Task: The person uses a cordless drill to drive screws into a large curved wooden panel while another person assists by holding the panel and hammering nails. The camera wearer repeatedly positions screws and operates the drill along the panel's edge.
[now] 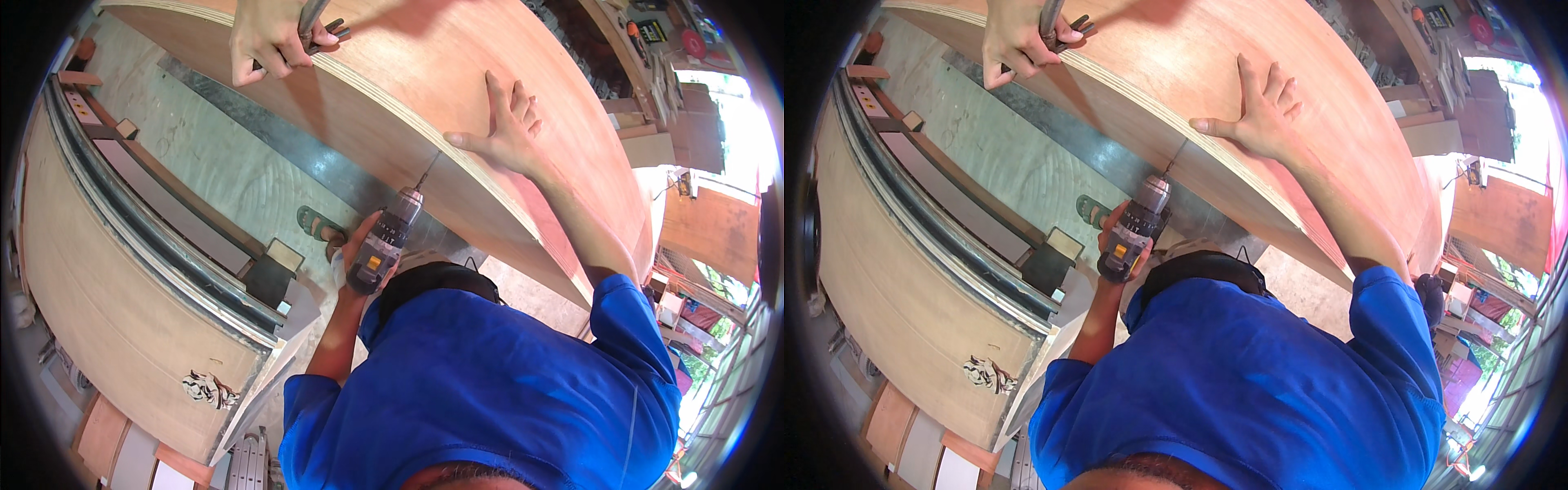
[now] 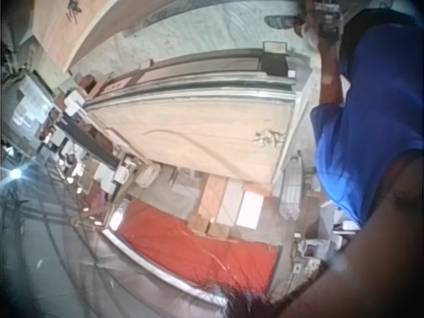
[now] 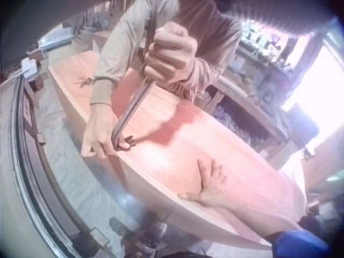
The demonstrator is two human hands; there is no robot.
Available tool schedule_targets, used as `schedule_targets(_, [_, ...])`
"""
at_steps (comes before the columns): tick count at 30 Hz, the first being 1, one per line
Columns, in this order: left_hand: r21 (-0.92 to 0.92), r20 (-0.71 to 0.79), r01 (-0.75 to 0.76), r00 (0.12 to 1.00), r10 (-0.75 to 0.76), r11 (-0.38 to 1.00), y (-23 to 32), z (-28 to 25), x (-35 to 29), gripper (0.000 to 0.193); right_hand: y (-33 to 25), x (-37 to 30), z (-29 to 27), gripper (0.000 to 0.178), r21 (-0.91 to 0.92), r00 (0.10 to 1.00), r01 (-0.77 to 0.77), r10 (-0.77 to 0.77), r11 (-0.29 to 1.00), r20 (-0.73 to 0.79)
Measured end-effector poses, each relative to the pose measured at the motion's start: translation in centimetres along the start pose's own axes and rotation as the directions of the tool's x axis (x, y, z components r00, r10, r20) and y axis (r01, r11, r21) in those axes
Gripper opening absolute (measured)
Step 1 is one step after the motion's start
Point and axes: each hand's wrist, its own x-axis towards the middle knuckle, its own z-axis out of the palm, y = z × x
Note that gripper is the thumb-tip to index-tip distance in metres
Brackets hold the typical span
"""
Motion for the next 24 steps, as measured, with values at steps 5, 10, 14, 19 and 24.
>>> schedule_targets(5, [0.019,0.004,-0.018,1.000,0.018,1.000,-0.1,0.0,-0.2,0.075,-0.3,-0.2,-0.2,0.136,-0.031,0.999,-0.023,0.024,0.999,0.029])
schedule_targets(10, [-0.020,0.016,0.024,1.000,-0.023,1.000,0.1,-0.1,-0.3,0.076,0.2,-0.1,0.1,0.136,-0.039,1.000,0.014,-0.015,0.999,-0.021])
schedule_targets(14, [0.022,-0.019,-0.019,1.000,0.020,1.000,-0.4,0.3,-0.5,0.073,0.3,-0.1,0.4,0.134,-0.043,0.998,0.037,-0.039,0.998,-0.042])
schedule_targets(19, [0.121,-0.001,-0.098,0.995,0.099,0.988,-0.5,0.2,-0.5,0.070,1.9,0.9,-0.5,0.130,0.239,0.974,0.196,-0.161,0.951,-0.161])
schedule_targets(24, [0.107,0.047,-0.050,0.998,0.045,0.993,-1.5,0.0,-1.5,0.069,-1.0,0.7,-1.6,0.128,-0.022,0.948,0.256,-0.255,0.967,-0.191])
